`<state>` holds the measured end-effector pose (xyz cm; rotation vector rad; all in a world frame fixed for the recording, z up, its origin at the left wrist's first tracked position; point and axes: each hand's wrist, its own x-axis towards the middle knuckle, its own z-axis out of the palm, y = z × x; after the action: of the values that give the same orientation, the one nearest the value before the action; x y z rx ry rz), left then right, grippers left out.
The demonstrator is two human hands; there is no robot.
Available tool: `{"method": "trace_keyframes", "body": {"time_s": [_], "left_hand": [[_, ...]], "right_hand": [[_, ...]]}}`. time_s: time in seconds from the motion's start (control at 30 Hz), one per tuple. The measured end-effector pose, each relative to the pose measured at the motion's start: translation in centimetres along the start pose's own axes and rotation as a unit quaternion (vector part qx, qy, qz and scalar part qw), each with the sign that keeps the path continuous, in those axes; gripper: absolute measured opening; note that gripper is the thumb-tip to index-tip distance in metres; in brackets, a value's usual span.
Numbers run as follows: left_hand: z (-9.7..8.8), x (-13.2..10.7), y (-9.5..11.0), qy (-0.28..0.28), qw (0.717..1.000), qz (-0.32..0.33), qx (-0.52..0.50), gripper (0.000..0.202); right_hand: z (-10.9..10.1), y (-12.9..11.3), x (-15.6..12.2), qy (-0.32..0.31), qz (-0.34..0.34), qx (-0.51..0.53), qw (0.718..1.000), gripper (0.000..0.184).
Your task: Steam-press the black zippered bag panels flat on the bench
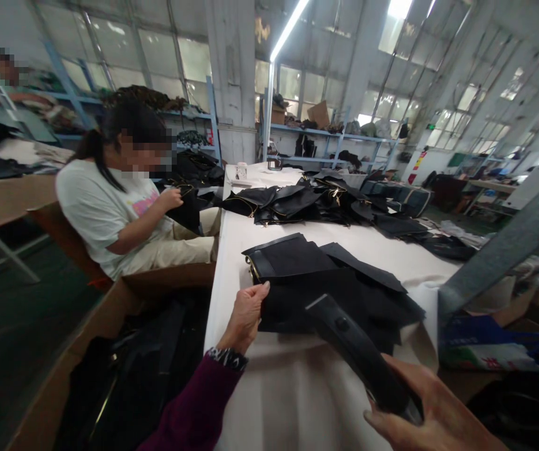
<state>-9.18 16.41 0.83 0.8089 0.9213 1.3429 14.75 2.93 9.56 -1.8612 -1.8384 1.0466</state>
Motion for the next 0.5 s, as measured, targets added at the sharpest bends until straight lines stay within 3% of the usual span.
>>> {"method": "trace_keyframes", "body": {"time_s": [0.2, 0.37, 0.5], "left_hand": [[-0.2, -1.5, 0.2, 0.003, 1.000, 0.007, -0.006, 0.035], [-1.5, -2.5, -0.2, 0.021, 1.000, 0.019, 0.006, 0.026], [-2.4, -2.9, -0.9, 0.041, 0.999, 0.024, 0.019, 0.022]], "right_hand": [[0.7, -0.6, 0.4, 0.009, 0.016, 0.039, 0.999, 0.060], [0.6, -0.4, -0.1, 0.032, -0.018, 0.030, 0.999, 0.048], [0.8, -0.8, -0.1, -0.033, -0.013, 0.041, 0.999, 0.038]]}}
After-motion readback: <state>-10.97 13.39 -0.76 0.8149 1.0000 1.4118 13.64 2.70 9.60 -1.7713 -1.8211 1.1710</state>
